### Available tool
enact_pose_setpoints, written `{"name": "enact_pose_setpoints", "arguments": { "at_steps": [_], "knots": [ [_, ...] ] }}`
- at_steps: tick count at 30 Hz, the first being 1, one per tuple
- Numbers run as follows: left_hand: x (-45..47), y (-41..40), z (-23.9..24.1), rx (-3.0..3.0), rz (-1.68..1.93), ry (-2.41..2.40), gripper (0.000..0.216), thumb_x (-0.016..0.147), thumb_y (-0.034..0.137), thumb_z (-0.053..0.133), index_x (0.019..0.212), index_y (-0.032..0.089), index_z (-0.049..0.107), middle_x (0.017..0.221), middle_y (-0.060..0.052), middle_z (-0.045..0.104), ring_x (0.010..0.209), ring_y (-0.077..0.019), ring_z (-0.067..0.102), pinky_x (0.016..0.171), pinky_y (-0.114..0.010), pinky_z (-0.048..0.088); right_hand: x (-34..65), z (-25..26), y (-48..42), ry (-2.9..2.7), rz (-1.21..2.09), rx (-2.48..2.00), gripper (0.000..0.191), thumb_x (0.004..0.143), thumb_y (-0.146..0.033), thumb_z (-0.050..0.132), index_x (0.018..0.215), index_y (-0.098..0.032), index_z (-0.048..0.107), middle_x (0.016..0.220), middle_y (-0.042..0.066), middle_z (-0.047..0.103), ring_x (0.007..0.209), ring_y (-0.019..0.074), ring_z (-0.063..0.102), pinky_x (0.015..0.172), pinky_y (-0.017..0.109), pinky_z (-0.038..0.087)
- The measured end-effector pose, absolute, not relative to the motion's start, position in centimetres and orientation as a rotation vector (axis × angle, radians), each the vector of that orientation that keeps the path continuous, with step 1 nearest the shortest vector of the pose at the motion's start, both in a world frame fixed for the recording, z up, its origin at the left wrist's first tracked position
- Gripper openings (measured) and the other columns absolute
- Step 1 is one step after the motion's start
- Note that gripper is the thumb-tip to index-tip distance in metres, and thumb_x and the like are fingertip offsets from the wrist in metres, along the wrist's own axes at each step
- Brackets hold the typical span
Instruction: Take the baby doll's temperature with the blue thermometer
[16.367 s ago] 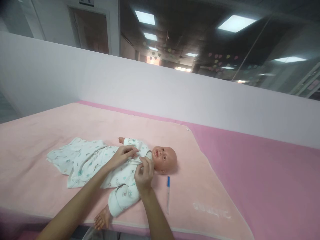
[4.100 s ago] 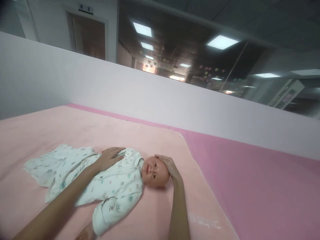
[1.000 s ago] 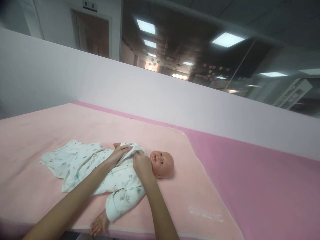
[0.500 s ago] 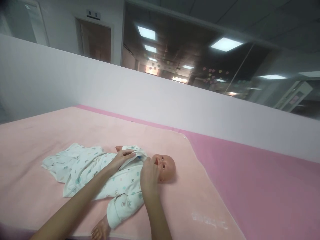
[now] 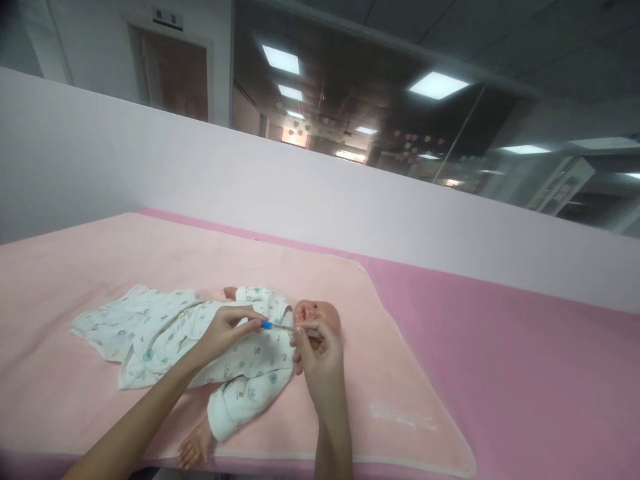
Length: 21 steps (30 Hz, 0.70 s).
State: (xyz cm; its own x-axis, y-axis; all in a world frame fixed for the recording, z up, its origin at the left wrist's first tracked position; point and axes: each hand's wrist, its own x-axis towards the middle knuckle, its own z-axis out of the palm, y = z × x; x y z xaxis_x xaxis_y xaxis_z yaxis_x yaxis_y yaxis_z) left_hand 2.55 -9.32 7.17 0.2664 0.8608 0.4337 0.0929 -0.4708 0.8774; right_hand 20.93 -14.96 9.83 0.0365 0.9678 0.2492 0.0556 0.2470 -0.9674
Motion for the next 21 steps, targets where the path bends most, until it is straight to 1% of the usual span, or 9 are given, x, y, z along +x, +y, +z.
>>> {"name": "enact_pose_setpoints", "arguments": {
  "at_steps": [4,5,7,9,11,13,15,19,21],
  "knots": [
    [2.4,-11.5,7.7,1.802,1.260,0.808,0.018,0.075,0.033,0.062,0.078,0.018,0.072,0.069,-0.004,0.067,0.066,-0.0171,0.059,0.064,-0.026,0.045,19.9,9.7,-15.2,-1.475,1.220,-0.825,0.023,0.083,-0.041,0.049,0.077,-0.019,0.048,0.061,-0.003,0.055,0.044,0.0074,0.050,0.038,0.018,0.040],
    [2.3,-11.9,7.8,1.827,1.236,0.797,0.018,0.076,0.032,0.062,0.083,0.019,0.071,0.071,-0.004,0.067,0.067,-0.0169,0.059,0.065,-0.026,0.046,19.8,10.0,-15.3,-1.536,1.233,-0.817,0.025,0.084,-0.042,0.048,0.076,-0.018,0.048,0.062,-0.003,0.054,0.045,0.0072,0.051,0.041,0.019,0.042],
    [2.1,-12.4,8.0,1.862,1.212,0.817,0.027,0.078,0.032,0.059,0.102,0.021,0.065,0.076,-0.003,0.067,0.073,-0.0172,0.060,0.071,-0.027,0.046,19.9,10.8,-15.5,-1.626,1.183,-0.852,0.030,0.082,-0.045,0.049,0.073,-0.017,0.051,0.063,-0.002,0.055,0.048,0.0074,0.053,0.045,0.020,0.044],
    [1.7,-12.4,7.6,1.885,1.227,0.905,0.042,0.081,0.034,0.054,0.121,0.023,0.050,0.087,-0.003,0.066,0.083,-0.0183,0.059,0.079,-0.030,0.045,20.3,11.8,-15.7,-1.621,1.055,-0.915,0.036,0.078,-0.052,0.051,0.070,-0.017,0.054,0.062,-0.001,0.057,0.050,0.0085,0.055,0.046,0.021,0.046],
    [1.1,-11.7,6.6,1.950,1.238,1.050,0.048,0.084,0.036,0.049,0.129,0.025,0.039,0.099,-0.004,0.063,0.093,-0.0202,0.056,0.085,-0.033,0.042,20.7,12.5,-15.8,-1.552,0.926,-0.972,0.042,0.076,-0.058,0.049,0.069,-0.017,0.056,0.059,-0.001,0.057,0.050,0.0099,0.056,0.045,0.022,0.046],
    [0.5,-10.7,5.0,2.066,1.217,1.213,0.045,0.085,0.038,0.046,0.128,0.025,0.040,0.109,-0.007,0.059,0.100,-0.0229,0.052,0.088,-0.037,0.040,20.9,12.8,-16.0,-1.506,0.834,-1.004,0.047,0.076,-0.062,0.044,0.068,-0.018,0.058,0.054,-0.001,0.057,0.050,0.0111,0.057,0.043,0.023,0.046],
    [0.0,-9.9,3.2,2.212,1.164,1.322,0.039,0.085,0.039,0.045,0.121,0.023,0.048,0.111,-0.008,0.057,0.102,-0.0251,0.051,0.088,-0.040,0.039,20.9,12.8,-16.2,-1.504,0.785,-1.015,0.049,0.077,-0.063,0.041,0.066,-0.019,0.060,0.051,-0.001,0.056,0.049,0.0120,0.058,0.043,0.024,0.045],
    [-0.2,-9.4,1.1,2.402,1.124,1.384,0.031,0.087,0.037,0.041,0.112,0.024,0.056,0.111,-0.007,0.056,0.102,-0.0242,0.050,0.087,-0.039,0.039,21.2,12.5,-16.7,-1.565,0.633,-1.027,0.053,0.081,-0.060,0.034,0.062,-0.020,0.062,0.045,-0.002,0.054,0.046,0.0127,0.057,0.044,0.026,0.045],
    [-0.1,-9.6,1.0,2.429,1.147,1.391,0.031,0.088,0.036,0.040,0.111,0.024,0.057,0.110,-0.007,0.057,0.101,-0.0231,0.050,0.086,-0.037,0.039,21.5,12.5,-16.7,-1.647,0.481,-1.028,0.053,0.086,-0.055,0.031,0.065,-0.018,0.062,0.049,-0.003,0.056,0.049,0.0120,0.058,0.048,0.026,0.047]
  ]
}}
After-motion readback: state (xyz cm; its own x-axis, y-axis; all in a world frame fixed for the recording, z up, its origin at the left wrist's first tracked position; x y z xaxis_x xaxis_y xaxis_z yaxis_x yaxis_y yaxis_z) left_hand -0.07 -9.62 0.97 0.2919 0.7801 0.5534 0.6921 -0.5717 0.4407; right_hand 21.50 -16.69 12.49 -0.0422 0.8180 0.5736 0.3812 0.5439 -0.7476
